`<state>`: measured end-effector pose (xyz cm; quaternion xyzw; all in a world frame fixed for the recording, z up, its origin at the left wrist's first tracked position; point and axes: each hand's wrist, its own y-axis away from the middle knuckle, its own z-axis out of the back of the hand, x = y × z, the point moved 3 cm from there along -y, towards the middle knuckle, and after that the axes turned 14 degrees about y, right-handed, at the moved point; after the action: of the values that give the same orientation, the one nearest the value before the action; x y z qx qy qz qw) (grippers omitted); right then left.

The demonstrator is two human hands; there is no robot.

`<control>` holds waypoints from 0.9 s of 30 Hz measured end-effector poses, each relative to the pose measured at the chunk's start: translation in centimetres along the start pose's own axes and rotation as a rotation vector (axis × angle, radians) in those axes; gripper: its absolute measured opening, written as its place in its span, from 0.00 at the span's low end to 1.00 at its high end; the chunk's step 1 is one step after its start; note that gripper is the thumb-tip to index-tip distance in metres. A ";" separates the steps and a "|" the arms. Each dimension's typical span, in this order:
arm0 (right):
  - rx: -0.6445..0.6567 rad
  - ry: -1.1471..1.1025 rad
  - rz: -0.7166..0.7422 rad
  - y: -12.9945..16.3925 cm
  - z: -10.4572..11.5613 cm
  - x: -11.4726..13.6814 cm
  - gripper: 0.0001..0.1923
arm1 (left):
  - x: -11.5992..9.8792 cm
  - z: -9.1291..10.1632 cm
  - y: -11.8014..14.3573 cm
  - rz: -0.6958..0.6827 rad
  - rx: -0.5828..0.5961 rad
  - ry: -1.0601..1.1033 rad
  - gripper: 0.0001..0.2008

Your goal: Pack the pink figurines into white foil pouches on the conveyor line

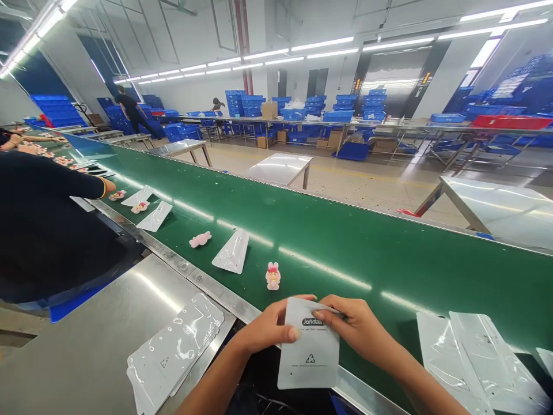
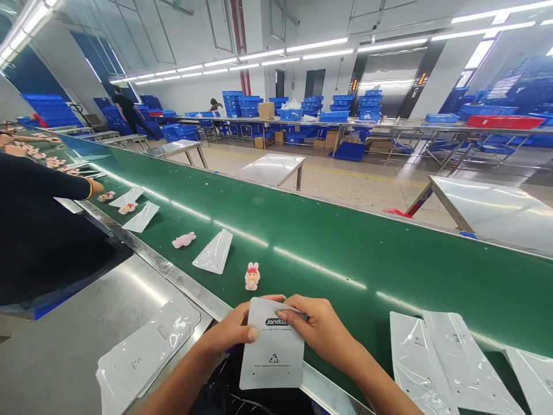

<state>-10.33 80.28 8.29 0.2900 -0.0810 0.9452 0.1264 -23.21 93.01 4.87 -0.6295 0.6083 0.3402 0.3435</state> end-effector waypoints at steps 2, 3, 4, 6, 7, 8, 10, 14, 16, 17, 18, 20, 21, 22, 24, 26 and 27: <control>-0.019 -0.014 -0.014 -1.4 -1.0 0.2 0.14 | 1.4 0.5 0.4 0.045 -0.045 0.073 0.33; -0.041 -0.003 -0.014 -2.2 -1.6 0.3 0.14 | 2.0 0.7 0.6 0.042 -0.106 0.096 0.30; -0.061 0.013 -0.008 -2.9 -2.1 0.3 0.14 | 2.6 1.1 0.8 0.033 -0.185 0.126 0.28; -0.071 0.026 0.037 -4.4 -3.1 0.3 0.13 | 3.7 2.0 1.2 0.017 -0.373 0.197 0.26; -0.056 0.011 0.068 -5.3 -3.5 0.2 0.13 | 4.1 2.5 1.4 0.011 -0.463 0.231 0.26; -0.034 -0.020 0.089 -6.2 -3.8 0.0 0.13 | 4.5 3.0 1.7 0.001 -0.539 0.264 0.26; 0.019 -0.101 0.028 -8.3 -4.3 -1.1 0.17 | 4.9 3.9 2.1 -0.034 -0.636 0.319 0.25; 0.120 -0.153 -0.236 -12.2 -5.9 -4.7 0.22 | 4.8 4.9 2.2 -0.077 -0.656 0.318 0.24; 0.188 -0.166 -0.248 -13.3 -6.9 -5.8 0.19 | 4.7 5.1 2.0 -0.089 -0.658 0.267 0.24; 0.213 -0.181 -0.247 -13.5 -7.3 -6.1 0.18 | 4.7 5.2 1.9 -0.094 -0.668 0.240 0.25; 0.219 -0.199 -0.247 -13.6 -7.4 -6.2 0.17 | 4.7 5.2 1.8 -0.097 -0.683 0.212 0.25; 0.159 -0.233 -0.256 -13.3 -6.7 -6.0 0.18 | 4.7 5.1 1.5 -0.091 -0.708 0.148 0.27; 0.104 -0.246 -0.263 -13.0 -5.8 -5.6 0.18 | 4.7 5.0 1.3 -0.087 -0.717 0.107 0.27; 0.033 -0.268 -0.272 -12.6 -4.8 -5.2 0.18 | 4.7 4.9 1.2 -0.085 -0.720 0.060 0.27; -0.122 -0.364 -0.286 -11.5 -2.4 -4.0 0.19 | 4.5 4.4 0.9 -0.086 -0.712 -0.028 0.25; -0.234 -0.499 -0.280 -10.3 -0.6 -2.7 0.19 | 4.2 4.0 0.6 -0.085 -0.692 -0.084 0.23; -0.259 -0.558 -0.275 -9.8 -0.1 -2.1 0.18 | 4.1 3.7 0.5 -0.086 -0.681 -0.095 0.22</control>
<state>-5.87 89.23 7.78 0.5271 -0.1919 0.7855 0.2614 -23.59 93.97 -0.62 -0.7165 0.4159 0.5378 0.1559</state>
